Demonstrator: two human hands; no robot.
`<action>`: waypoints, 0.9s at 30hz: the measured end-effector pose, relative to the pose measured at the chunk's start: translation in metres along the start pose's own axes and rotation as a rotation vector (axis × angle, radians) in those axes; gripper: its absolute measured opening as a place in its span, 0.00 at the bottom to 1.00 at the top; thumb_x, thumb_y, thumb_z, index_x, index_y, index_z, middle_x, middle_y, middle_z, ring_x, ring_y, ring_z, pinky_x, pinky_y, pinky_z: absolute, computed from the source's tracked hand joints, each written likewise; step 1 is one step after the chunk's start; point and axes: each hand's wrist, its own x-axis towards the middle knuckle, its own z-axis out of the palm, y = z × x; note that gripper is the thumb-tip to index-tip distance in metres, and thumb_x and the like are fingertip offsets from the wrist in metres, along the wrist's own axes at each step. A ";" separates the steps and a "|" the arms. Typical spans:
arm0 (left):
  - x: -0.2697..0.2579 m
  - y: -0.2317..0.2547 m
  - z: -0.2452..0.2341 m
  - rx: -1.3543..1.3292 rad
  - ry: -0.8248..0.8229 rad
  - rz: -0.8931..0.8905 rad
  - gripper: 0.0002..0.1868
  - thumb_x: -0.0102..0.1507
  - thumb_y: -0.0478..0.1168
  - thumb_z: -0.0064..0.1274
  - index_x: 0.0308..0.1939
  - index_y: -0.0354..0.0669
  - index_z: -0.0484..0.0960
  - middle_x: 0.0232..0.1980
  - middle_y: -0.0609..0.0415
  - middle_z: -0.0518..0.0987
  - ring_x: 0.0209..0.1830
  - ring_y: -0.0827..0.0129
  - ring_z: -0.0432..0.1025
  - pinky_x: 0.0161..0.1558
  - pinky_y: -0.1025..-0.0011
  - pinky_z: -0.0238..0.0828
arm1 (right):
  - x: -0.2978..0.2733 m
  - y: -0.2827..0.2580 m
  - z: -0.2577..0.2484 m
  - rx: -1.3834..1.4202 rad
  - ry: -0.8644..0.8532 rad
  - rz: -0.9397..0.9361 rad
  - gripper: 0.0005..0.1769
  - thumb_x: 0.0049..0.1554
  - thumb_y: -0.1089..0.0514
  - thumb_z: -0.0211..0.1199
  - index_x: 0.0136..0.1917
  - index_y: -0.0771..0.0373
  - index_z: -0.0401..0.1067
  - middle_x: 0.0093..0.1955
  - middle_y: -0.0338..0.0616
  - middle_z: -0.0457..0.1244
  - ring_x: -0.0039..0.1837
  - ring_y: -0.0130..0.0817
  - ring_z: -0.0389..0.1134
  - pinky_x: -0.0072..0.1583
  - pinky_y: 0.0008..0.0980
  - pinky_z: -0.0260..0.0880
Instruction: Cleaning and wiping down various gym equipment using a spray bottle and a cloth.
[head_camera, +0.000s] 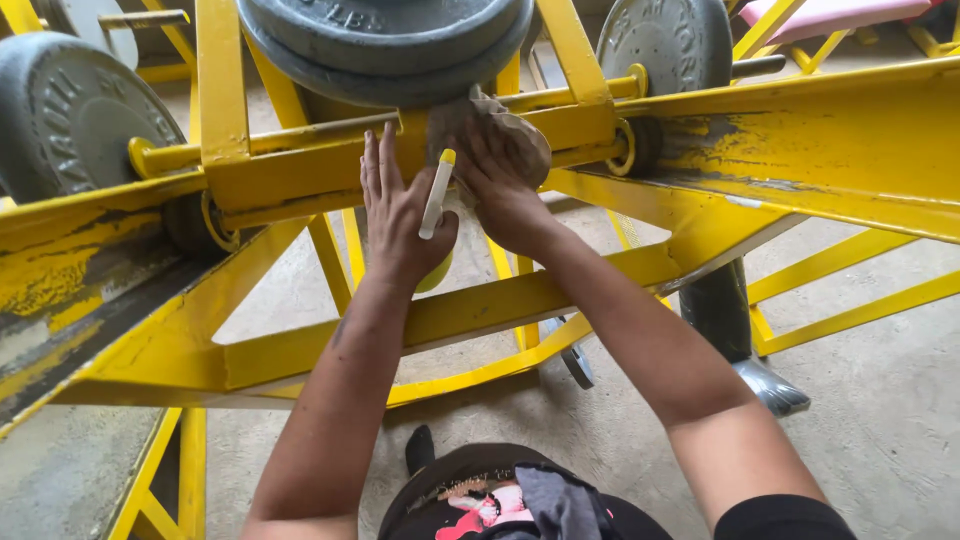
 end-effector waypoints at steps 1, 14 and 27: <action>-0.002 -0.003 0.003 -0.003 0.002 -0.002 0.30 0.52 0.41 0.56 0.60 0.46 0.82 0.81 0.30 0.49 0.83 0.31 0.41 0.80 0.41 0.40 | -0.005 0.006 -0.004 -0.002 -0.003 -0.001 0.38 0.61 0.62 0.55 0.82 0.63 0.49 0.85 0.62 0.34 0.84 0.65 0.34 0.80 0.52 0.30; -0.007 -0.002 0.008 -0.020 -0.141 0.041 0.28 0.51 0.43 0.57 0.57 0.49 0.83 0.81 0.23 0.38 0.81 0.22 0.28 0.76 0.31 0.30 | -0.019 0.098 -0.022 -0.342 0.027 0.493 0.43 0.55 0.62 0.54 0.79 0.79 0.45 0.81 0.76 0.39 0.82 0.72 0.34 0.80 0.52 0.33; 0.002 0.006 0.004 -0.038 -0.129 0.029 0.29 0.51 0.43 0.57 0.57 0.45 0.81 0.80 0.20 0.40 0.79 0.18 0.29 0.74 0.27 0.29 | 0.119 0.228 -0.006 -0.154 -0.014 0.471 0.35 0.59 0.65 0.53 0.79 0.64 0.57 0.84 0.58 0.45 0.85 0.54 0.37 0.82 0.43 0.36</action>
